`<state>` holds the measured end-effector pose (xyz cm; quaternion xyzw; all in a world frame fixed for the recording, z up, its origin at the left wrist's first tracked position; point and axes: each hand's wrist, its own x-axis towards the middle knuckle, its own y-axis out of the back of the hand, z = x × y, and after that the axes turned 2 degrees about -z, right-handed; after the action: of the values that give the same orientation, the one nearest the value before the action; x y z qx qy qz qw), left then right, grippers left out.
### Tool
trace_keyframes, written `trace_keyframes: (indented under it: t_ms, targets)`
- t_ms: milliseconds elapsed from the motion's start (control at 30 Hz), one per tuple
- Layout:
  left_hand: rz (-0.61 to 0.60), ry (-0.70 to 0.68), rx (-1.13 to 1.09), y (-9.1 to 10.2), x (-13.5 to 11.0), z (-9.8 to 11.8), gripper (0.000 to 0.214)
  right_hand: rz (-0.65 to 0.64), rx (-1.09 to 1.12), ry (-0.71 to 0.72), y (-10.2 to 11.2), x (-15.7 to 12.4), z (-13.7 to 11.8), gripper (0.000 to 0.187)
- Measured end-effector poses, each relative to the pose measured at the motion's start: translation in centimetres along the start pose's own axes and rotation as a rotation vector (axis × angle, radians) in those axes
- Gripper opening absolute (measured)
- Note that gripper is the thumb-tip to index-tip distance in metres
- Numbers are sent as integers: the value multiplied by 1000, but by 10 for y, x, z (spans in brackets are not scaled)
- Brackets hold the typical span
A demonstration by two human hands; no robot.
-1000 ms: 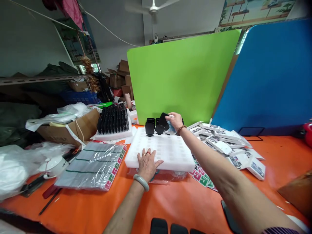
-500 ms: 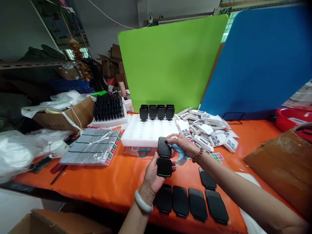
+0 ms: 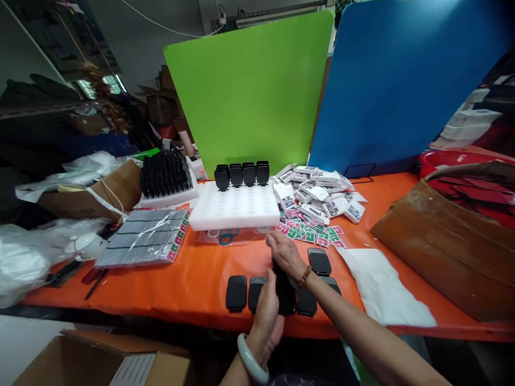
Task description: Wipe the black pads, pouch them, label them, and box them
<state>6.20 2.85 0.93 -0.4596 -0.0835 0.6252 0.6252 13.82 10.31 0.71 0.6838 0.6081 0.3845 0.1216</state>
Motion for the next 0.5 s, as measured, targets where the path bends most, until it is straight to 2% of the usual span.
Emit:
trace_keyframes:
  t_ms: [67, 167, 200, 300, 400, 500]
  targets:
    - [4, 30, -7, 1, -2, -3, 27, -28, 10, -11, 4, -6, -6, 33]
    - [44, 79, -46, 1, -3, -1, 22, -56, -12, 148, 6, -24, -23, 27]
    - [50, 82, -41, 1, -4, -1, 23, -54, -38, 155, 6, -27, -25, 27]
    - [42, 85, 34, 1, -13, -1, 26, -116, -163, 20, 16, -11, -11, 33]
    - [27, 159, 118, 1, -21, -3, 34, -173, -210, -84, 28, 8, 8, 37]
    - [60, 187, 108, 2, -22, -5, 32, -149, -209, -79, 28, -3, 4, 34]
